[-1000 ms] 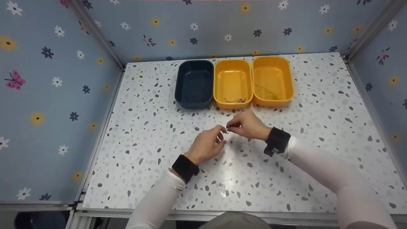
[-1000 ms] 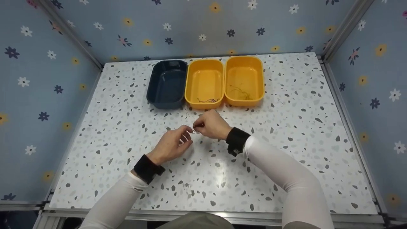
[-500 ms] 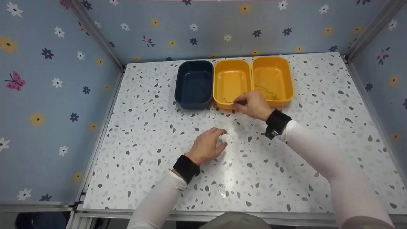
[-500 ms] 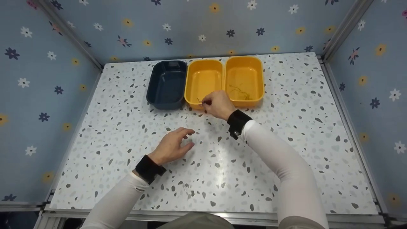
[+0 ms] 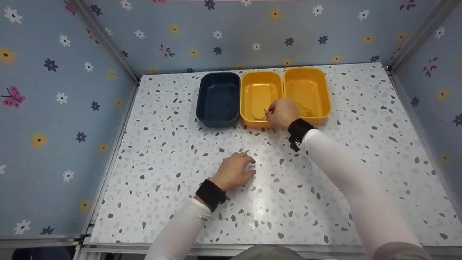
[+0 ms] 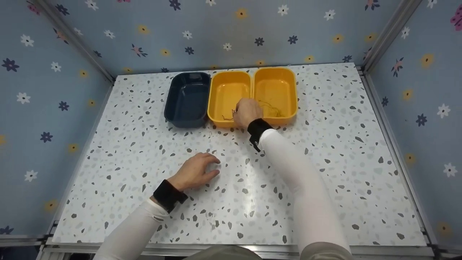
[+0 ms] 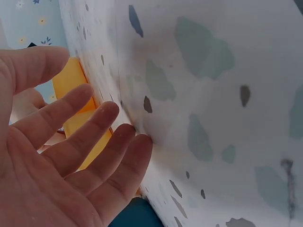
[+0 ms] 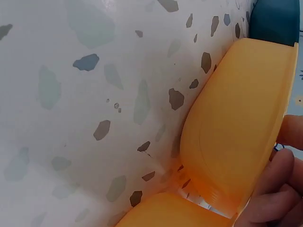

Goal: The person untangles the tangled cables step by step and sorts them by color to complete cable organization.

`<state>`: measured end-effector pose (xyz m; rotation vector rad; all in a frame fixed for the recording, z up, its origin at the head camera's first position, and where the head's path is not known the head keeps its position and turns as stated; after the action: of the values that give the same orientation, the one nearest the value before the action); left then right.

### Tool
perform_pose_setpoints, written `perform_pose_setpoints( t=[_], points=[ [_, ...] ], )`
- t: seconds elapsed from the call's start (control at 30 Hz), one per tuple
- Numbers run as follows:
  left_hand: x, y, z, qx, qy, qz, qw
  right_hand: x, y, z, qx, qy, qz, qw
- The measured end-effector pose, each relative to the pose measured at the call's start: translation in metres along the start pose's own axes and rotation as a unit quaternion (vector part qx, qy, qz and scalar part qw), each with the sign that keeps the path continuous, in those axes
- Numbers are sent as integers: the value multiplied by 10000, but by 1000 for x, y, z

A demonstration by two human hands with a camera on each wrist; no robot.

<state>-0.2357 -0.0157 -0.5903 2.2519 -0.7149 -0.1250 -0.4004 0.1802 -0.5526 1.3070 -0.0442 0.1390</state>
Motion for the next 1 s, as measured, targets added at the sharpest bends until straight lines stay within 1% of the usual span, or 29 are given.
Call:
perform_pose_setpoints(
  t=[0.17,0.27,0.33,0.4,0.5,0.63,0.73,0.87,0.93,1.0],
  points=[
    [-1,0,0,94,4,41,9999,0,0,-3,178,-104,-76,9998],
    [-2,1,0,123,26,47,9999,2,1,-5,177,-178,-92,9996],
    [-2,2,0,112,72,-1,9999,4,1,-5,186,-211,-90,9996],
    [-3,5,1,58,98,-130,9998,5,1,-5,192,-195,-121,9996],
    [-3,13,2,-24,79,-470,9989,6,3,-3,174,-107,-167,9997],
    [-1,30,3,-76,1,-1087,9940,13,6,-2,-15,84,-215,9997],
    [0,49,6,-81,33,-1650,9863,21,10,-2,-285,180,-310,9989],
    [4,78,14,-128,192,-2391,9707,35,18,-5,-510,218,-650,9963],
    [7,89,19,-148,313,-2617,9645,44,22,-8,-431,247,-855,9951],
    [9,97,25,-125,475,-2728,9608,53,27,-13,-235,284,-1094,9933]
  ],
)
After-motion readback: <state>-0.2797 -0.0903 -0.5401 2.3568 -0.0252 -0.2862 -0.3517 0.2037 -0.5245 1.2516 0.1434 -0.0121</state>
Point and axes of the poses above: each hand's wrist, its own x-axis away from the middle knuckle, its own y-axis out of the back of the hand, z = x × y, the point moved 7 cm from there along -x, towards the middle knuckle, and after that the axes turned 15 degrees about x, right-handed, at the moved point
